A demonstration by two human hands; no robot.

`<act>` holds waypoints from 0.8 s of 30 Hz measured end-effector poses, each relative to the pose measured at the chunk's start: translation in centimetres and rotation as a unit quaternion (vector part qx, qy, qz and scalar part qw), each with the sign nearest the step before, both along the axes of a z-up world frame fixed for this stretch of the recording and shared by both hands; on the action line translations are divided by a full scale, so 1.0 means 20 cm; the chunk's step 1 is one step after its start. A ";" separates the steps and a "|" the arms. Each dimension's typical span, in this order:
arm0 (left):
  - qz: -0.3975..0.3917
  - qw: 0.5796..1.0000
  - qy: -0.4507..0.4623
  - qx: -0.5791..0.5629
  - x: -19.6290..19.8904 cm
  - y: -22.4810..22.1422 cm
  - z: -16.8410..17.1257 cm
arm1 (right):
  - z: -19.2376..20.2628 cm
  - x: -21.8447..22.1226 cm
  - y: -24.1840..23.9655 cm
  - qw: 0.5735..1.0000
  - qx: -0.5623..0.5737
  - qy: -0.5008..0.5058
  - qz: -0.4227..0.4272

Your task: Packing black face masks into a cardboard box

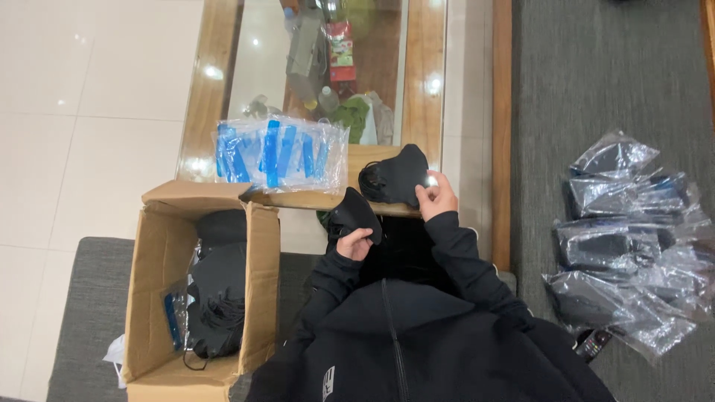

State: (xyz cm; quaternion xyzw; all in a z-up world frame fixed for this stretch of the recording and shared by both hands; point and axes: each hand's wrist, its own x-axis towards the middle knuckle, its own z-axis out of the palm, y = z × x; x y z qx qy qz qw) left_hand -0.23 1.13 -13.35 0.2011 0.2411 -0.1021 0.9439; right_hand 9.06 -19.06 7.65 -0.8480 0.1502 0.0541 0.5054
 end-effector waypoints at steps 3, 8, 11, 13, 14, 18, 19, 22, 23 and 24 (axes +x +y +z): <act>0.005 1.000 -0.011 0.015 -0.01 -0.01 0.06 | 0.06 -0.02 0.02 0.999 -0.041 -0.002 0.012; -0.001 1.000 -0.007 0.017 0.00 0.01 0.67 | 0.18 -0.03 0.05 0.995 -0.086 0.021 0.051; 0.008 0.999 -0.010 0.040 0.01 -0.01 0.70 | 0.16 -0.02 0.05 0.991 -0.115 0.028 0.065; 0.007 0.998 -0.003 0.065 0.01 -0.02 0.69 | 0.14 -0.02 0.05 0.989 -0.130 0.027 0.069; 0.000 0.997 0.004 0.081 0.00 -0.02 0.68 | 0.13 -0.02 0.04 0.988 -0.135 0.021 0.069; -0.011 0.996 0.011 0.091 0.02 -0.03 0.77 | 0.08 -0.03 0.02 0.985 -0.158 -0.027 0.057; -0.010 0.996 0.007 0.090 0.01 -0.03 0.73 | 0.11 -0.05 0.04 0.985 -0.159 -0.030 0.057; -0.022 0.995 0.023 0.096 0.01 -0.04 0.67 | 0.20 -0.09 0.10 0.974 -0.158 -0.140 0.077; -0.026 0.995 0.028 0.093 0.01 -0.04 0.68 | 0.22 -0.11 0.12 0.981 -0.112 -0.121 0.102; -0.031 0.995 0.033 0.089 0.01 -0.04 0.68 | 0.25 -0.12 0.14 0.984 -0.066 -0.102 0.127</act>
